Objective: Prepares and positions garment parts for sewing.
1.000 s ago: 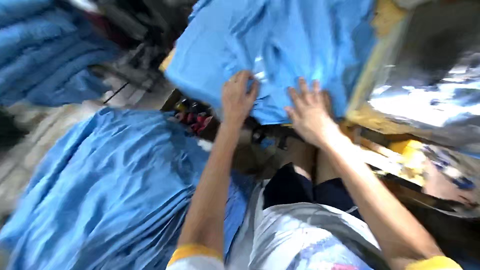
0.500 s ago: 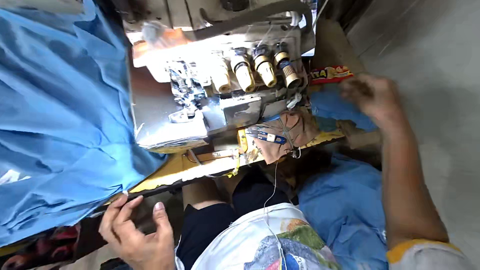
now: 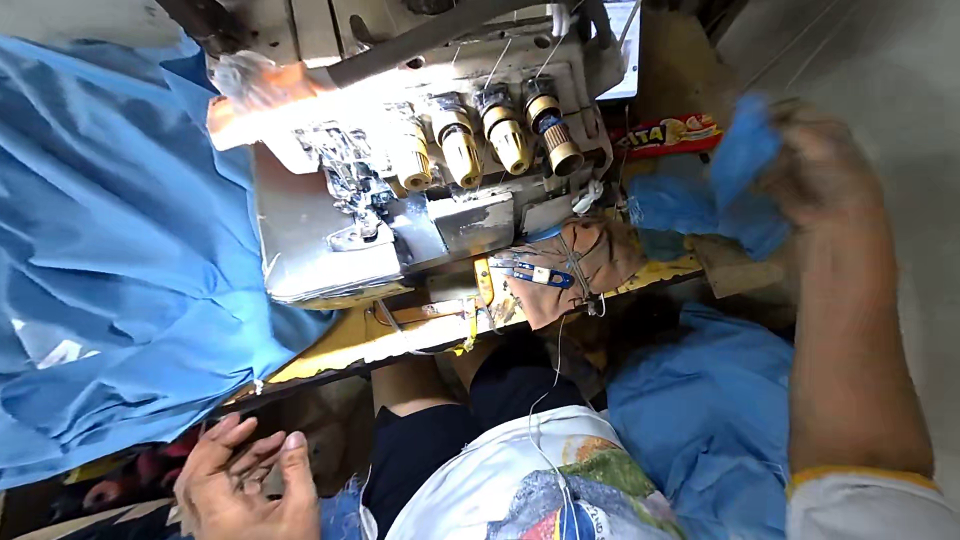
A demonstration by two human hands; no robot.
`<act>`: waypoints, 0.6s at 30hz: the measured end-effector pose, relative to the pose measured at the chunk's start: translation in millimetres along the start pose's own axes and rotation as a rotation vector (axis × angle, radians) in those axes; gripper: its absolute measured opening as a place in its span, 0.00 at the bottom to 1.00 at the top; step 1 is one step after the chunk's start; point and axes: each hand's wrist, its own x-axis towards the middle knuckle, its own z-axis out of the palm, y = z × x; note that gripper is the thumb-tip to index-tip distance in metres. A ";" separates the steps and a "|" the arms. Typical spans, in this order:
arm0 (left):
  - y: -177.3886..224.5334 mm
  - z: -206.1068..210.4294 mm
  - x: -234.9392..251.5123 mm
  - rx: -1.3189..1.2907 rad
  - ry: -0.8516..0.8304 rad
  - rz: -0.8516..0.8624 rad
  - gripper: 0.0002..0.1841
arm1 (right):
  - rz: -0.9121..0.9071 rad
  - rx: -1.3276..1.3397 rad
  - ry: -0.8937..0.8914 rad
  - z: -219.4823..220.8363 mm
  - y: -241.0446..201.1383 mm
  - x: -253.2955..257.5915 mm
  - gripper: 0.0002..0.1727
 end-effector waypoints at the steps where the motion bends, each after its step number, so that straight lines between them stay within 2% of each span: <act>1: 6.2 1.0 2.1 -0.071 -0.018 -0.015 0.27 | 0.032 0.266 0.051 3.9 -3.0 -15.3 0.16; 3: 37.5 11.5 9.8 -0.205 -0.102 0.058 0.22 | 0.084 0.572 0.009 42.1 -4.5 -57.2 0.18; 5: 83.7 33.3 16.2 -0.338 -0.206 0.157 0.17 | 0.181 0.687 -0.198 109.0 -0.7 -100.8 0.10; 7: 119.3 53.5 22.1 -0.450 -0.267 0.207 0.19 | 0.268 0.746 -0.447 174.9 3.4 -134.2 0.07; 8: 128.5 57.7 27.0 -0.477 -0.295 0.205 0.21 | 0.298 0.819 -0.500 201.0 0.6 -146.6 0.07; 10: 134.1 57.3 38.9 -0.470 -0.316 0.167 0.20 | 0.346 0.909 -0.502 233.6 -7.4 -159.3 0.13; 12: 129.4 53.2 44.7 -0.428 -0.252 0.128 0.11 | 0.335 0.831 -0.452 250.9 -13.3 -162.6 0.17; 14: 121.2 50.7 43.1 -0.351 -0.166 0.117 0.06 | 0.243 0.685 -0.438 262.4 -12.9 -165.0 0.16; 16: 108.6 50.4 40.2 -0.135 -0.047 0.194 0.06 | 0.120 0.551 -0.401 272.0 -9.2 -167.3 0.15; 18: 92.5 42.7 42.1 0.109 0.011 0.269 0.08 | 0.082 0.493 -0.390 275.1 -7.0 -167.3 0.13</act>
